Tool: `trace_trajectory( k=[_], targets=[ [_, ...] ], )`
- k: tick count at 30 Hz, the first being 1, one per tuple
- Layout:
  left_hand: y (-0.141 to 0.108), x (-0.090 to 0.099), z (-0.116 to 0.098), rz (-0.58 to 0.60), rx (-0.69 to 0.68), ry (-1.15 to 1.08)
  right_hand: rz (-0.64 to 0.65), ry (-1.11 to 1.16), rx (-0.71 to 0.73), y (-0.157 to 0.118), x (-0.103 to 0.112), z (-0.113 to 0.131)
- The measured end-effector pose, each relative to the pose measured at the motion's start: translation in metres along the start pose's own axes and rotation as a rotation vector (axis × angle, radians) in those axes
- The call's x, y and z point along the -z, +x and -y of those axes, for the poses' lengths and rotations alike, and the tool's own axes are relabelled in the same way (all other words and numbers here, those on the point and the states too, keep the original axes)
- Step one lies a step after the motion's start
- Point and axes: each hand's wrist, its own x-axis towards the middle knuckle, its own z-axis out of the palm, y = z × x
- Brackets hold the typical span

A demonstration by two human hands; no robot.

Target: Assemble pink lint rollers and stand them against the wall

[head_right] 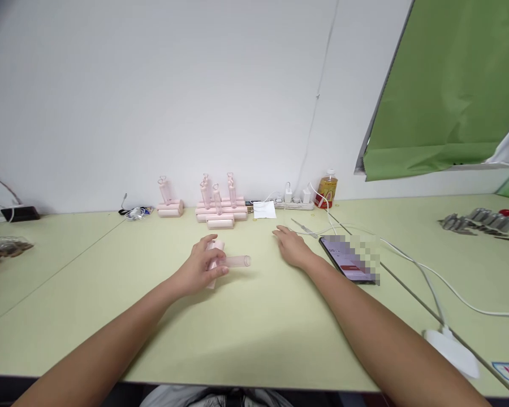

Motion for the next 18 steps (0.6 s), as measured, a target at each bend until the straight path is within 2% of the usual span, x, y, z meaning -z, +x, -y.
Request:
trace_trajectory(
  k=[3,7,8,11,13,15,18],
  targets=[
    [0.002,0.003,0.003,0.005,0.033,0.002,0.025,0.013,0.007,-0.001,-0.002,0.000],
    [0.005,0.008,0.007,-0.024,0.116,-0.045,0.033,0.073,0.013,-0.008,0.003,0.015],
    [0.006,0.010,0.008,-0.026,0.129,-0.054,0.038,0.135,0.013,-0.011,0.004,0.021],
    [0.007,0.012,0.010,0.017,0.143,-0.056,0.031,0.670,-0.046,-0.025,0.010,0.045],
    [0.006,0.013,0.010,0.066,0.141,-0.036,0.019,0.933,-0.032,-0.036,0.015,0.065],
    [0.005,0.013,0.010,0.107,0.141,-0.013,0.007,1.039,0.020,-0.046,0.021,0.084],
    [0.003,0.013,0.008,0.147,0.138,0.014,-0.005,1.014,0.115,-0.055,0.026,0.103]
  ],
)
